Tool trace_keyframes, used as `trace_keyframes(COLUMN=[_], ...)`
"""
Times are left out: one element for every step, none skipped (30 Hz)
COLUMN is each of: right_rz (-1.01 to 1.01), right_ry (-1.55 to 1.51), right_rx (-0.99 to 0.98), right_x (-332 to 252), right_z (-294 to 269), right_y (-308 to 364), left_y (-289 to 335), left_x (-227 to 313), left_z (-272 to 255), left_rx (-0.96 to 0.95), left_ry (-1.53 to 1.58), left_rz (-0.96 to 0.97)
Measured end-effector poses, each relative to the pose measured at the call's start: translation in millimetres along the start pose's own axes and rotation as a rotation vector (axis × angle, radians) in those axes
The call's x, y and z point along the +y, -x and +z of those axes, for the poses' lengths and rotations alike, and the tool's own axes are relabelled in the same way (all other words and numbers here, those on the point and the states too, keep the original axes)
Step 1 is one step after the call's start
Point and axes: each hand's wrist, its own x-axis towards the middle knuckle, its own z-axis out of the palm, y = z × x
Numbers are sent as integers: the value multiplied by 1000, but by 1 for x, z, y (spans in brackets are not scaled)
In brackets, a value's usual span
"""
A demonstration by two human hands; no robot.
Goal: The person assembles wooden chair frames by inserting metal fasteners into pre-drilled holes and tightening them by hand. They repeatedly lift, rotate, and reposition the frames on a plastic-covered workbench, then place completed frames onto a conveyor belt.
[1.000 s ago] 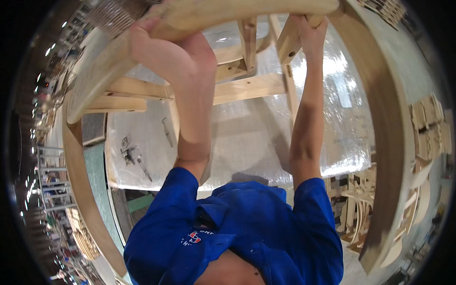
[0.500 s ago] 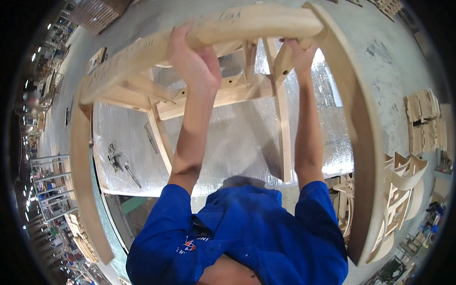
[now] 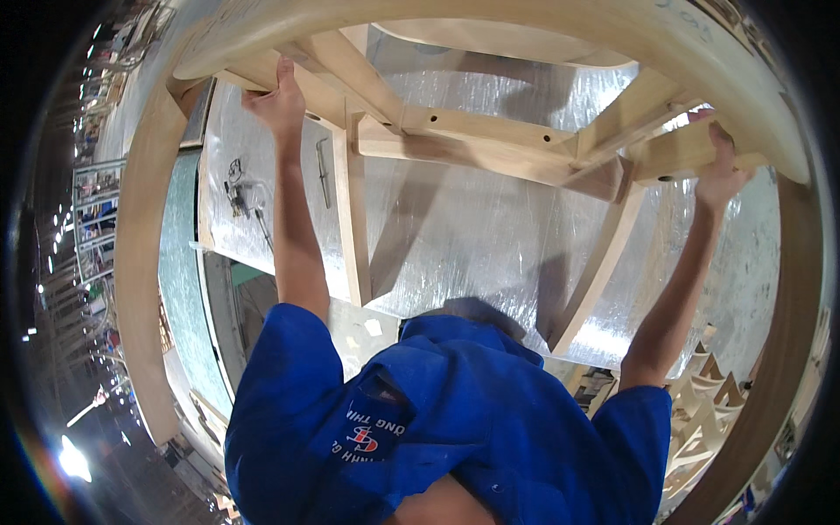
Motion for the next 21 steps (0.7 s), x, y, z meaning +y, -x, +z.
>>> trace_keyframes(right_rz=[-131, -268, -514, -651, -802, -761, -721, -582, -481, -374, -258, -148, -62, -43, -25, -11, -98, -184, -247, -295, -349], right_ry=[126, 249, 488, 653, 794, 791, 792, 762, 579, 399, 211, 28, -65, -33, 4, 54, 203, 347, 470, 554, 636], right_rx=[-50, -78, -127, -171, -203, -188, -174, -140, -83, -33, 15, 73, 144, 157, 167, 177, 153, 137, 109, 67, 27], right_x=[10, 19, 36, 51, 64, 77, 88, 94, 98, 100, 100, 98, 89, 88, 89, 91, 92, 94, 95, 93, 89], right_z=[-4, -7, -33, -52, -68, -80, -90, -101, -96, -92, -86, -79, -87, -76, -63, -54, -68, -84, -102, -114, -125], right_y=[-4, -8, -17, -21, -25, -23, -22, -19, -17, -14, -13, -14, -8, -9, -10, -8, -9, -11, -16, -24, -32], left_y=[-1, -2, 2, 4, 9, 16, 22, 29, 52, 75, 99, 130, 152, 160, 162, 155, 153, 149, 138, 132, 126], left_x=[-5, -7, -10, -15, -28, -47, -67, -86, -103, -117, -129, -141, -147, -151, -157, -159, -164, -167, -173, -182, -189], left_z=[-3, -3, 1, 1, -9, -32, -57, -84, -110, -138, -167, -185, -155, -173, -188, -190, -177, -164, -153, -142, -130], left_rx=[18, -21, -60, -95, -170, -238, -310, -512, -441, -404, -417, -443, -609, -523, -530, -466, -417, -362, -352, -326, -296], left_ry=[7, -4, 6, 2, 16, 8, 2, -148, -466, -780, -1195, -1551, -1425, -1350, -1270, -1224, -1142, -1063, -1016, -949, -886], left_rz=[15, -39, -101, -163, -95, -11, 74, -21, -142, -286, -561, -645, -760, -497, -453, -476, -510, -540, -556, -504, -453])
